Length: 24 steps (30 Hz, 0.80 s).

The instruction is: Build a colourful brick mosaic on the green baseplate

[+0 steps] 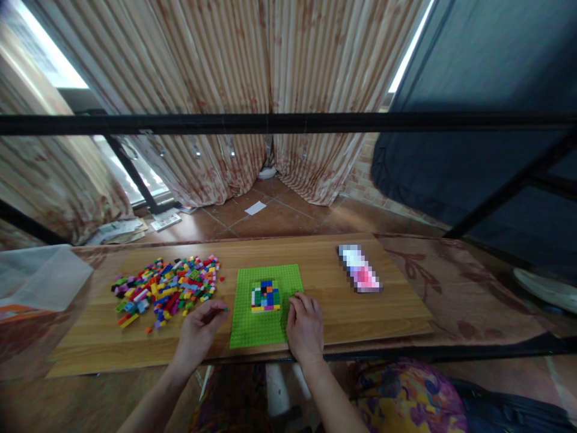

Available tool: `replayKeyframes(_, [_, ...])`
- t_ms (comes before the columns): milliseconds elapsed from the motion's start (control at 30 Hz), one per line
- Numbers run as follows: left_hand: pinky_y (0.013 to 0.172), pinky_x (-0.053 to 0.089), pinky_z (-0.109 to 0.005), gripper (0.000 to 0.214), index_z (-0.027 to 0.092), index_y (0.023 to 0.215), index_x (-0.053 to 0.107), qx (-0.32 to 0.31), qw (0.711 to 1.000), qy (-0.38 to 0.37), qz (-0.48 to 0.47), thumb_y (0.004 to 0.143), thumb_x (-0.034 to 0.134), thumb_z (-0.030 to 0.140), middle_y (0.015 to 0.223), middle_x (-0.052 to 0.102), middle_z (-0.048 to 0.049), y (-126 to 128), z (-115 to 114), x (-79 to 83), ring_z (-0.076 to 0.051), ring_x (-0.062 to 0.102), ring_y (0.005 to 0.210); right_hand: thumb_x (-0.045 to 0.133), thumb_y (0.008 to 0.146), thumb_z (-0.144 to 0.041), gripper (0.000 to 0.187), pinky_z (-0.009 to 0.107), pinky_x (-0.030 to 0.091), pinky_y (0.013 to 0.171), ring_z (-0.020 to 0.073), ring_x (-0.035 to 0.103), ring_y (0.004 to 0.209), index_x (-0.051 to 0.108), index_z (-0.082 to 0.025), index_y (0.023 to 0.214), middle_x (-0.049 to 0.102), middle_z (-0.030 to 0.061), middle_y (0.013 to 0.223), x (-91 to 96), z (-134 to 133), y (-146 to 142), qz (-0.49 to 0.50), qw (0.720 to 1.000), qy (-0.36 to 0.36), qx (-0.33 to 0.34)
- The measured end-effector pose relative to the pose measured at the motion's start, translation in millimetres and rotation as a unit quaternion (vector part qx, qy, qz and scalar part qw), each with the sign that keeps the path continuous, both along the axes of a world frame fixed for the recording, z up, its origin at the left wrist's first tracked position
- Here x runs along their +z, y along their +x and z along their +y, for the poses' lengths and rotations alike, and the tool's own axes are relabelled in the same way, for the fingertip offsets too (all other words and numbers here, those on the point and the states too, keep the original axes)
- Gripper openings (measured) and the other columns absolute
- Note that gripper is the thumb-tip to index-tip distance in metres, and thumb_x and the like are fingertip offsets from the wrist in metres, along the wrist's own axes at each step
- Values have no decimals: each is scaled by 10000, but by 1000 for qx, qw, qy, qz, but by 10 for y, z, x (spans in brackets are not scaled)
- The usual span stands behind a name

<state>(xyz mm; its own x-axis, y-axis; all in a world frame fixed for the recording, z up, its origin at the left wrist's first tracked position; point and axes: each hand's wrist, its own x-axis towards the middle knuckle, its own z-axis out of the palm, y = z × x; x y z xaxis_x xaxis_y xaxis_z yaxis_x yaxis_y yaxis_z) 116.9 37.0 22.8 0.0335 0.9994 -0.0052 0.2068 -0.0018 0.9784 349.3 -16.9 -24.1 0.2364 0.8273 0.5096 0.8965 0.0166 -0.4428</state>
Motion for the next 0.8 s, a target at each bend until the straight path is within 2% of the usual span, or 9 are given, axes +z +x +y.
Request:
replayKeyframes(233, [670,495,-256,169,168,750,636,-7,1000,-13,-23,659,653,310,712,649,-3,23,-8,-5,-146,607,684,423,901,-174,259,370,451,836,226,531,978,671,-179,976,650,98,1051,-6,2,1,2,1000,5,3])
replayKeyframes(533, [654,480,-252,176,170,737,642,-13,1000,-12,-10,668,653,331,702,637,-3,31,-20,33,-145,591,678,417,899,-178,271,383,462,842,227,540,977,676,-183,979,657,104,1045,-7,3,1,10,1000,9,4])
replayKeyframes(800, [649,470,-246,174,167,738,647,-16,1000,-18,-12,658,666,320,701,632,2,25,-15,-6,-141,585,675,415,904,-185,270,381,461,830,228,539,972,676,-187,972,654,102,1043,-18,7,5,5,1000,10,3])
